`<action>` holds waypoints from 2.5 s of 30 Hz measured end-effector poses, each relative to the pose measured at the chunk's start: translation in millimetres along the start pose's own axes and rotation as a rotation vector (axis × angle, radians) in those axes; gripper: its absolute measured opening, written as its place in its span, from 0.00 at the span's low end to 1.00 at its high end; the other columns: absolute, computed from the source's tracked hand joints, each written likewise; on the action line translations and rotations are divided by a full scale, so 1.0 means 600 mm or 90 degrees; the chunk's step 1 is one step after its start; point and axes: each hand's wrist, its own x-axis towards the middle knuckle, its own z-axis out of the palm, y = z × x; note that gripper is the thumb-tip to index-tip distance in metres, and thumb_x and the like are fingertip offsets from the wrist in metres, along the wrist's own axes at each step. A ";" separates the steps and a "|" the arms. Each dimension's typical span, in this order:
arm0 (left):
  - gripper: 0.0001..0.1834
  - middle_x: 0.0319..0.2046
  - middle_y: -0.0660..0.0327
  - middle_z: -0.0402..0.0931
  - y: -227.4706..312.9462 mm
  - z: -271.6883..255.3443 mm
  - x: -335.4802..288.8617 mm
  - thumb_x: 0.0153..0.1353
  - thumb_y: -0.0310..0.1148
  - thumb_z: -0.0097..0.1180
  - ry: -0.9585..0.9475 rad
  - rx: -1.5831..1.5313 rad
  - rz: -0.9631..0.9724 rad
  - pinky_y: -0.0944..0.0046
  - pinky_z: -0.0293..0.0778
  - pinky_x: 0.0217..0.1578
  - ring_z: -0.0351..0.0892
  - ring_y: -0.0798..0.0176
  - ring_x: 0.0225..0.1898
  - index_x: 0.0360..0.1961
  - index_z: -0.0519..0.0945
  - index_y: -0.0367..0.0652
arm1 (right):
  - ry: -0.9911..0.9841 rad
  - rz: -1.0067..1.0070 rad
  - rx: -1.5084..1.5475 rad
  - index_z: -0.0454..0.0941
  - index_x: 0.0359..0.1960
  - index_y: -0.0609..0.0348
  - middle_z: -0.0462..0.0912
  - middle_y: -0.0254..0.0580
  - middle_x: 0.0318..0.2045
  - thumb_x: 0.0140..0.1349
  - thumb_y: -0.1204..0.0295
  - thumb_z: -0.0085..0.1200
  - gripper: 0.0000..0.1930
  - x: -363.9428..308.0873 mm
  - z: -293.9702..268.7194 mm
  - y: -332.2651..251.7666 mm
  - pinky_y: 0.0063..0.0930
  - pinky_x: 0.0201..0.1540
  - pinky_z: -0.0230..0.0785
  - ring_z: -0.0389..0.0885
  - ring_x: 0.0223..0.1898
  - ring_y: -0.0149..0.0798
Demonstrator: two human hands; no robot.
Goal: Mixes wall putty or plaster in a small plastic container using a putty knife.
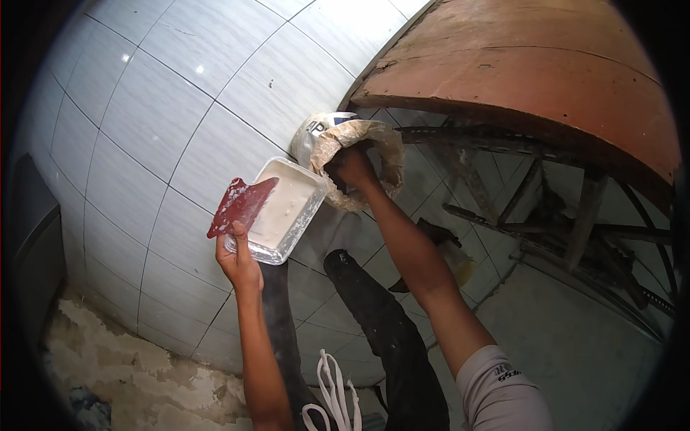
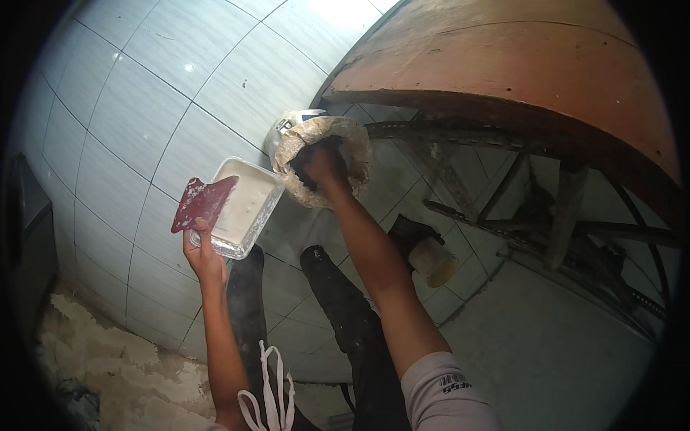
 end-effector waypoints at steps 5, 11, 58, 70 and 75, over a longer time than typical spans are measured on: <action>0.15 0.42 0.61 0.80 -0.007 -0.021 -0.006 0.67 0.39 0.60 0.024 0.015 -0.003 0.69 0.70 0.48 0.75 0.71 0.43 0.44 0.78 0.36 | 0.148 -0.051 -0.416 0.79 0.48 0.59 0.77 0.57 0.50 0.58 0.68 0.55 0.16 -0.021 0.014 -0.035 0.41 0.52 0.73 0.77 0.50 0.55; 0.15 0.41 0.61 0.80 -0.010 -0.016 -0.002 0.67 0.39 0.60 0.009 0.023 0.004 0.70 0.70 0.47 0.76 0.72 0.42 0.42 0.79 0.36 | 0.061 0.022 -0.517 0.77 0.50 0.60 0.74 0.62 0.47 0.56 0.70 0.57 0.19 -0.022 0.009 -0.023 0.39 0.48 0.75 0.78 0.45 0.58; 0.15 0.39 0.65 0.81 0.058 0.011 0.023 0.66 0.39 0.61 -0.097 -0.005 0.007 0.71 0.69 0.45 0.74 0.74 0.40 0.43 0.81 0.37 | 0.262 0.089 0.578 0.70 0.37 0.59 0.75 0.39 0.39 0.59 0.70 0.65 0.14 -0.274 -0.212 -0.221 0.26 0.41 0.72 0.77 0.41 0.33; 0.15 0.41 0.63 0.82 0.116 0.022 0.001 0.66 0.36 0.61 -0.133 -0.026 -0.006 0.70 0.70 0.47 0.76 0.72 0.41 0.46 0.81 0.35 | 0.287 -0.089 0.300 0.74 0.35 0.59 0.68 0.52 0.57 0.51 0.80 0.66 0.13 -0.385 -0.241 -0.462 0.37 0.49 0.79 0.72 0.60 0.51; 0.16 0.42 0.62 0.82 0.139 0.032 -0.007 0.66 0.36 0.60 -0.141 -0.020 -0.003 0.70 0.70 0.49 0.76 0.72 0.43 0.48 0.81 0.34 | 0.355 -0.109 0.134 0.74 0.36 0.57 0.68 0.53 0.57 0.49 0.80 0.66 0.14 -0.377 -0.247 -0.454 0.41 0.48 0.76 0.72 0.59 0.54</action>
